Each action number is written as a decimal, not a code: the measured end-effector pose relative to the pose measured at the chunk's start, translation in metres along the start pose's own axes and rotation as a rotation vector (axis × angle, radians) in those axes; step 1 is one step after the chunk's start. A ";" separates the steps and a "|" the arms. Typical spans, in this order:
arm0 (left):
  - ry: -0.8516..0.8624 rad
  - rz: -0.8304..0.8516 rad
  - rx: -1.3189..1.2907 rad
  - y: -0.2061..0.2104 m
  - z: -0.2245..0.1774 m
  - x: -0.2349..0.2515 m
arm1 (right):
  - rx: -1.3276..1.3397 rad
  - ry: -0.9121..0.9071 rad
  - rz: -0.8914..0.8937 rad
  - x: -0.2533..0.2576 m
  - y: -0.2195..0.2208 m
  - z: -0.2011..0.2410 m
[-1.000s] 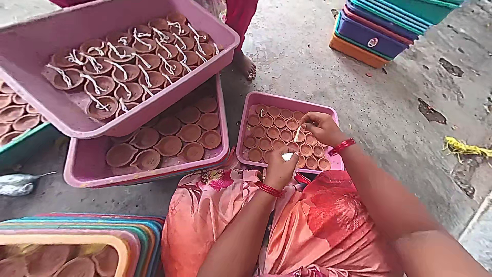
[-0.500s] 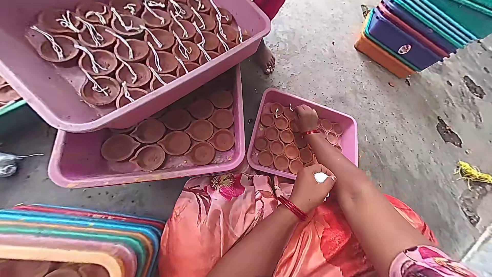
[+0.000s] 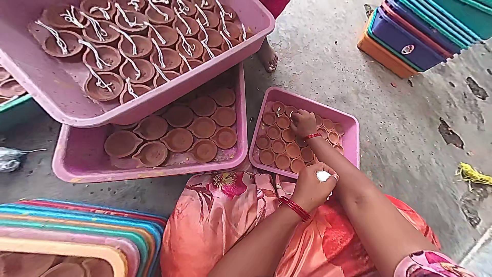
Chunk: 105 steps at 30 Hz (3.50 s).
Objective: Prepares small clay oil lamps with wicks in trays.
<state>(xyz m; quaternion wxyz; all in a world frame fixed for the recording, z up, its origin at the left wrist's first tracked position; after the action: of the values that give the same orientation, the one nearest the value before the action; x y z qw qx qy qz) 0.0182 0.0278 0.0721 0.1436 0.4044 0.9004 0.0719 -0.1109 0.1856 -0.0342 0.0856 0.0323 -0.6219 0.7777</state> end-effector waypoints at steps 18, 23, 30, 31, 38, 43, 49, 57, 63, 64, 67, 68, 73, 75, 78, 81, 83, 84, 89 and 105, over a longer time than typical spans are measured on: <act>0.107 -0.143 -0.822 -0.020 -0.008 -0.006 | 0.935 0.232 -0.170 -0.131 -0.197 0.081; 0.189 -0.088 -0.722 -0.020 -0.009 -0.008 | 0.950 0.041 -0.254 -0.151 -0.195 0.093; 0.247 -0.079 -0.633 -0.019 -0.012 -0.006 | 0.973 0.028 -0.245 -0.151 -0.187 0.095; 0.255 -0.078 -0.617 -0.020 -0.011 -0.005 | 0.976 0.045 -0.245 -0.150 -0.186 0.094; 0.251 -0.075 -0.538 -0.018 -0.011 -0.005 | 0.903 0.051 -0.279 -0.150 -0.187 0.093; 0.181 -0.203 -0.469 -0.022 -0.013 -0.007 | 0.854 0.027 -0.287 -0.151 -0.187 0.094; 0.101 -0.219 -0.645 -0.021 -0.008 -0.009 | 0.963 0.118 -0.217 -0.149 -0.175 0.093; 0.062 -0.239 -0.476 -0.023 -0.011 -0.010 | 1.015 0.131 -0.190 -0.148 -0.174 0.092; 0.031 -0.291 -0.516 -0.023 -0.012 -0.012 | 1.010 0.130 -0.180 -0.148 -0.170 0.092; 0.003 -0.288 -0.580 -0.021 -0.011 -0.012 | 1.024 0.147 -0.173 -0.147 -0.168 0.092; -0.080 -0.287 -0.712 -0.017 -0.008 -0.013 | 1.085 0.208 -0.140 -0.147 -0.165 0.091; -0.096 -0.288 -0.741 -0.017 -0.007 -0.013 | 1.113 0.221 -0.137 -0.147 -0.164 0.091; -0.123 -0.283 -0.822 -0.016 -0.006 -0.013 | 1.192 0.270 -0.137 -0.148 -0.168 0.090; -0.133 -0.284 -0.835 -0.015 -0.006 -0.013 | 1.181 0.255 -0.150 -0.147 -0.169 0.089; -0.136 -0.292 -0.838 -0.015 -0.006 -0.013 | 1.166 0.215 -0.175 -0.147 -0.169 0.090; -0.119 -0.284 -0.827 -0.016 -0.005 -0.013 | 1.130 0.196 -0.191 -0.147 -0.170 0.090; -0.108 -0.277 -0.818 -0.015 -0.004 -0.012 | 1.108 0.198 -0.203 -0.147 -0.170 0.090; -0.102 -0.273 -0.811 -0.015 -0.004 -0.012 | 1.103 0.200 -0.208 -0.147 -0.170 0.090; -0.019 -0.235 -0.714 -0.017 -0.006 -0.011 | 1.091 0.184 -0.213 -0.147 -0.169 0.090; -0.129 -0.297 -0.770 -0.016 -0.005 -0.014 | 1.141 0.236 -0.118 -0.145 -0.164 0.092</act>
<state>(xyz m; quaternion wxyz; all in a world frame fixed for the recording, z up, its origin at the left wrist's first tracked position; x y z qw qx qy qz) 0.0139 0.0068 0.0753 0.3493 0.1906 0.8454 0.3564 0.0552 0.1170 0.1218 0.1665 0.0209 -0.0881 0.9819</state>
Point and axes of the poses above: each hand's wrist, its own x-axis towards the middle knuckle, its own y-axis out of the palm, z = x × y, the point moved 7 cm from there along x, towards the middle knuckle, and after that the axes turned 2 degrees about x, right-handed, at the moved point
